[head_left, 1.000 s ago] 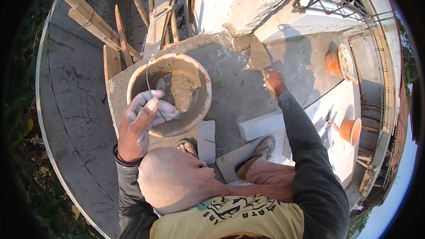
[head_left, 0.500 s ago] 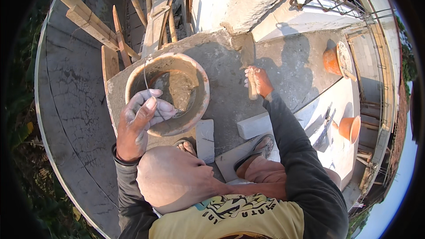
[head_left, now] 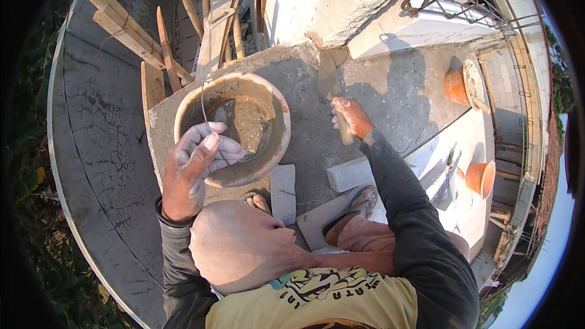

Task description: The person applies mortar to lightweight concrete blocks with a trowel, positions them on a wall, uses a hand saw to cut a block, and fits it into the masonry.

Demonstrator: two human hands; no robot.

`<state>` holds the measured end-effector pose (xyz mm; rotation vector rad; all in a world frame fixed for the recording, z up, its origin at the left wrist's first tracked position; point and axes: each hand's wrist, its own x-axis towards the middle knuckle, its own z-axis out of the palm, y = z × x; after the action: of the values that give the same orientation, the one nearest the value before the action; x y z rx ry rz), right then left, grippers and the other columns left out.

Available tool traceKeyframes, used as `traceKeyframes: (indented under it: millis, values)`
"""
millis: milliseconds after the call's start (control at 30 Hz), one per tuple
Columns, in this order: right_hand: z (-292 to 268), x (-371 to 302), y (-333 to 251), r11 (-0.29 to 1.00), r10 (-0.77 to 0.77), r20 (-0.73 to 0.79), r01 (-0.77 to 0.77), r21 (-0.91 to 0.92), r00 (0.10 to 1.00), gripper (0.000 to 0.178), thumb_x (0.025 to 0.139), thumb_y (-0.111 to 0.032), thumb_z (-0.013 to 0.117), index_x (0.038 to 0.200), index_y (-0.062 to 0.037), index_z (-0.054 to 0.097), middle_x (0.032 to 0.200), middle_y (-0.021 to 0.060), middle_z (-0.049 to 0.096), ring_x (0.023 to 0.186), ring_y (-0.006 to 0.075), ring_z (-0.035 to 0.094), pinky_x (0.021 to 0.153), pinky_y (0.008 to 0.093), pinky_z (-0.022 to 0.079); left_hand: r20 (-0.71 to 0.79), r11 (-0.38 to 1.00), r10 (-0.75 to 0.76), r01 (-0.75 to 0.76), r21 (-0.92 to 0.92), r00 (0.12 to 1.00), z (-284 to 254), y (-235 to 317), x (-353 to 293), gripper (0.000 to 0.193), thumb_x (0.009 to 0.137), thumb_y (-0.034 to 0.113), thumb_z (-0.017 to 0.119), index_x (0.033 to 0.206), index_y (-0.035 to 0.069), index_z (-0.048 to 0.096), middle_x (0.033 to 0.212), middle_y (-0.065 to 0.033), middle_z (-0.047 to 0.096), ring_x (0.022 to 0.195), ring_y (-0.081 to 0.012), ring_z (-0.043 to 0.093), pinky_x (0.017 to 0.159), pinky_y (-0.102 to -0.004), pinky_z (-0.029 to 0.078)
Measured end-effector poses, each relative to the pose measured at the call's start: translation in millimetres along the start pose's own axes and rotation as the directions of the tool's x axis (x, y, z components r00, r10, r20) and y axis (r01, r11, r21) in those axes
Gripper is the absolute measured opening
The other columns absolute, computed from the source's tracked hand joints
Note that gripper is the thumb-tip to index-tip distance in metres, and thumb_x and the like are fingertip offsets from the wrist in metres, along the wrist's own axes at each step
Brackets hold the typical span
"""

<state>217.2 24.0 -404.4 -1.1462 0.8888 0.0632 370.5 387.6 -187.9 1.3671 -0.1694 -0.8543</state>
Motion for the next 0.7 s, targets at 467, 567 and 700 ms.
traceKeyframes:
  millis: [467, 567, 700]
  values:
    - [-65.2, -11.4, -9.4, 0.069, -0.43, -0.006, 0.026, -0.997, 0.903, 0.039, 0.091, -0.032, 0.056, 0.11, 0.0011, 0.065, 0.109, 0.0245, 0.066, 0.108, 0.0398, 0.061, 0.093, 0.0464, 0.049, -0.001, 1.0, -0.012, 0.012, -0.006, 1.0, 6.3, -0.4, 1.5, 0.051, 0.099, 0.036, 0.056, 0.124, -0.008, 0.051, 0.095, -0.0165, 0.066, 0.091, -0.0287, 0.069, 0.089, -0.0381, 0.054]
    - [-57.8, 1.7, -21.8, 0.024, -0.428, 0.017, 0.03, -0.999, 0.904, 0.036, 0.091, -0.032, 0.056, 0.106, -0.0004, 0.066, 0.107, 0.0229, 0.067, 0.107, 0.0385, 0.062, 0.093, 0.0461, 0.049, 0.001, 1.0, -0.003, 0.003, 0.013, 1.0, 8.9, -1.2, 4.0, 0.053, 0.098, 0.037, 0.057, 0.124, -0.008, 0.05, 0.095, -0.0165, 0.066, 0.092, -0.0288, 0.069, 0.089, -0.038, 0.054]
    - [-49.7, 4.2, -37.1, -0.01, -0.534, 0.037, 0.037, -0.999, 0.844, 0.035, 0.092, -0.033, 0.055, 0.102, -0.0004, 0.066, 0.103, 0.0227, 0.067, 0.105, 0.0382, 0.062, 0.093, 0.047, 0.049, -0.023, 0.999, -0.001, 0.002, 0.034, 1.0, 8.9, 2.4, 1.6, 0.055, 0.098, 0.038, 0.057, 0.124, -0.01, 0.05, 0.095, -0.0166, 0.066, 0.09, -0.0289, 0.07, 0.087, -0.0374, 0.055]
